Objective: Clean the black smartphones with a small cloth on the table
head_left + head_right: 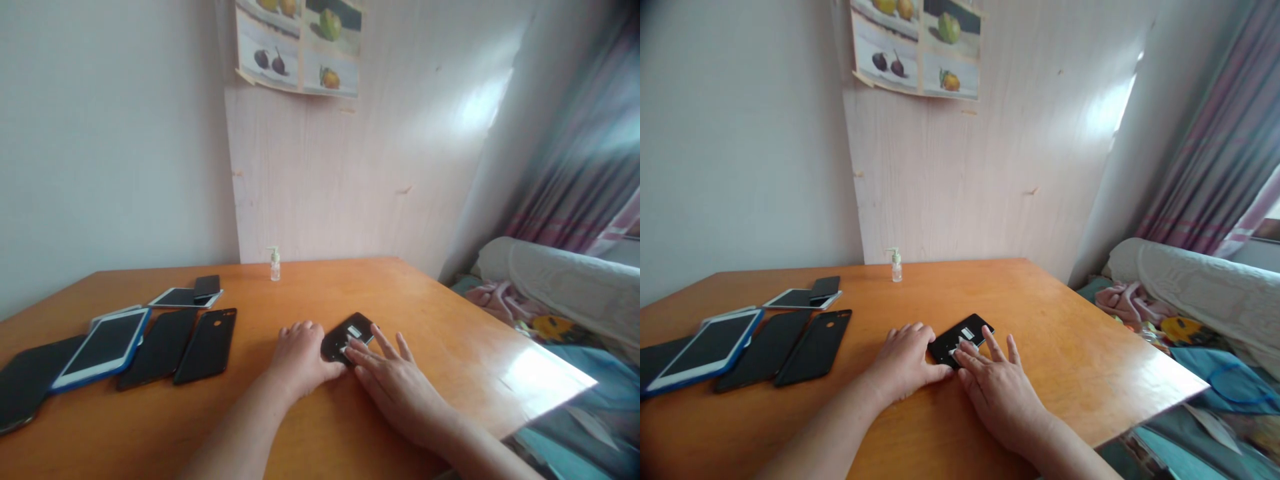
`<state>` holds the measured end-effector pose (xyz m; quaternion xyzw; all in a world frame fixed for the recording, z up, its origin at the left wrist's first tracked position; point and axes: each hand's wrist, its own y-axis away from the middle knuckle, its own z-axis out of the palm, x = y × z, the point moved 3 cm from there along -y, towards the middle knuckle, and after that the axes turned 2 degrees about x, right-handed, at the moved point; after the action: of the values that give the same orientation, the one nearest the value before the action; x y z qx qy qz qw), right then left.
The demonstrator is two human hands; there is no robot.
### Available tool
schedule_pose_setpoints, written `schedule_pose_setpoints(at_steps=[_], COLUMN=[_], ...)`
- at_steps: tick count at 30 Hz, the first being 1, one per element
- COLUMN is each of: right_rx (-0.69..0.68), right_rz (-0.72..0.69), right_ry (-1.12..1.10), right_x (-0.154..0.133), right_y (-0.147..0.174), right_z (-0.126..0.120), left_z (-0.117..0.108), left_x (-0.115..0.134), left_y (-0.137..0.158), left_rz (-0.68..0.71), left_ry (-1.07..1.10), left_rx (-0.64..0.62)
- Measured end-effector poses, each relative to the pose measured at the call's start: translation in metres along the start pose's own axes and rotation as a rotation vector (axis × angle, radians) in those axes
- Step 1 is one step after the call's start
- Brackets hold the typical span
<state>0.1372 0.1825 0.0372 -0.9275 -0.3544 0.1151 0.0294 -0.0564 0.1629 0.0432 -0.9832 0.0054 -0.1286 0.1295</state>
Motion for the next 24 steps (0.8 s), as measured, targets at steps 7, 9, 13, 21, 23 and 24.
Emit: schedule_pose_setpoints(at_steps=[7, 9, 13, 21, 23, 24], right_rx=[0.003, -0.006, 0.018, -0.005, 0.016, 0.011], right_rz=[-0.030, -0.041, 0.065, 0.076, 0.118, 0.095], right_ry=[0.031, 0.027, 0.041, 0.024, 0.045, 0.037], right_x=[-0.002, -0.002, 0.000, 0.007, 0.010, 0.008], right_y=[-0.003, -0.002, -0.002, -0.012, -0.015, -0.015], right_z=[0.000, -0.001, -0.003, -0.001, -0.001, 0.000], left_z=[0.001, 0.002, 0.003, 0.002, 0.002, 0.002], left_x=[0.000, 0.000, 0.000, 0.000, 0.000, 0.000], left_y=[-0.001, -0.001, -0.002, -0.002, -0.002, -0.002], left_rz=[-0.004, -0.002, -0.004, -0.004, -0.004, -0.005], left_ry=[-0.008, -0.004, -0.003, 0.000, -0.003, -0.003], left_rx=[-0.001, -0.002, -0.002, -0.016, -0.014, -0.009])
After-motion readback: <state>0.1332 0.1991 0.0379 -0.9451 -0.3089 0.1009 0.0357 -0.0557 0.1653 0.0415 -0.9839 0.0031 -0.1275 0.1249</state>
